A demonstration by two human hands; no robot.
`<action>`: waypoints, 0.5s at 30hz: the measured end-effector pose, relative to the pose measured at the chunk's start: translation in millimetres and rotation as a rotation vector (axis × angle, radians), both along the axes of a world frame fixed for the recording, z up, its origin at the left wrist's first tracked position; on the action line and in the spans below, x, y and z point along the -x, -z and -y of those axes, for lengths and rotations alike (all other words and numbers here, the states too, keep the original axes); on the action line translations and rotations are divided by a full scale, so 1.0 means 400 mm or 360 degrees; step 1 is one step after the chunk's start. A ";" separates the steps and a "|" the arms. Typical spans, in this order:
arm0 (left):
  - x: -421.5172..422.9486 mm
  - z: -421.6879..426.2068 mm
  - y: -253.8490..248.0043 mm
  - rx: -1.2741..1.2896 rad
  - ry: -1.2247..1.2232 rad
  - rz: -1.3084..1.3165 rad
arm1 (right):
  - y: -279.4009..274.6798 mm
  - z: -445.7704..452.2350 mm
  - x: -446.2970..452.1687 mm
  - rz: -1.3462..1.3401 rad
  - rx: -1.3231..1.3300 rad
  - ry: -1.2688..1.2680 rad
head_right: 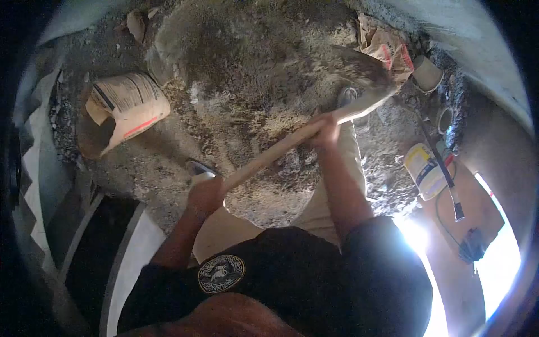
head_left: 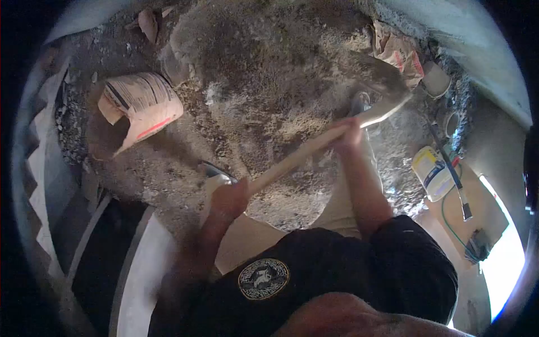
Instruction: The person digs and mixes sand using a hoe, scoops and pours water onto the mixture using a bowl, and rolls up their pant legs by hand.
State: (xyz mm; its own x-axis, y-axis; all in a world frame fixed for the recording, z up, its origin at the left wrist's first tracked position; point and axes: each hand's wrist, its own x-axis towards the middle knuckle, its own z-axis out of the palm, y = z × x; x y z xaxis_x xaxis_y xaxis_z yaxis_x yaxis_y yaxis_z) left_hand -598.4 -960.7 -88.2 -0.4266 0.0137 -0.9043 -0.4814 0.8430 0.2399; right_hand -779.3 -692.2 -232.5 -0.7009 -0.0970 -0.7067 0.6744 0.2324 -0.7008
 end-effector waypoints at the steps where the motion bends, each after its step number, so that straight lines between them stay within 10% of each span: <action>1: 0.067 -0.007 0.009 -0.0104 -0.0001 -0.0058 | 0.026 -0.010 0.053 0.0342 0.0130 0.0629; 2: 0.099 0.021 0.028 -0.0102 0.0029 -0.0154 | 0.051 -0.020 0.106 0.0546 0.0170 0.1260; 6: 0.172 0.189 -0.152 0.0201 0.0032 -0.0056 | 0.522 0.241 -0.070 0.0743 0.0861 0.1091; 8: 0.143 0.212 -0.255 0.0405 -0.0116 0.0066 | 0.204 0.498 -0.029 0.0962 0.0307 0.0639; 15: -0.435 0.054 -0.274 0.0485 -0.1119 0.0246 | -0.044 0.570 -0.311 0.1049 0.0429 0.0375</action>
State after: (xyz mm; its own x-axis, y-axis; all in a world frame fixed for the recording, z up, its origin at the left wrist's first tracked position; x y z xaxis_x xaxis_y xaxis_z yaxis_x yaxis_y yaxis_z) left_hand -424.3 -982.3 21.5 -0.1119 -0.4715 -0.8747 -0.9361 0.3454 -0.0665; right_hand -655.1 -920.1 -215.0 -0.1644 -0.2261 -0.9601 0.9848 -0.0926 -0.1468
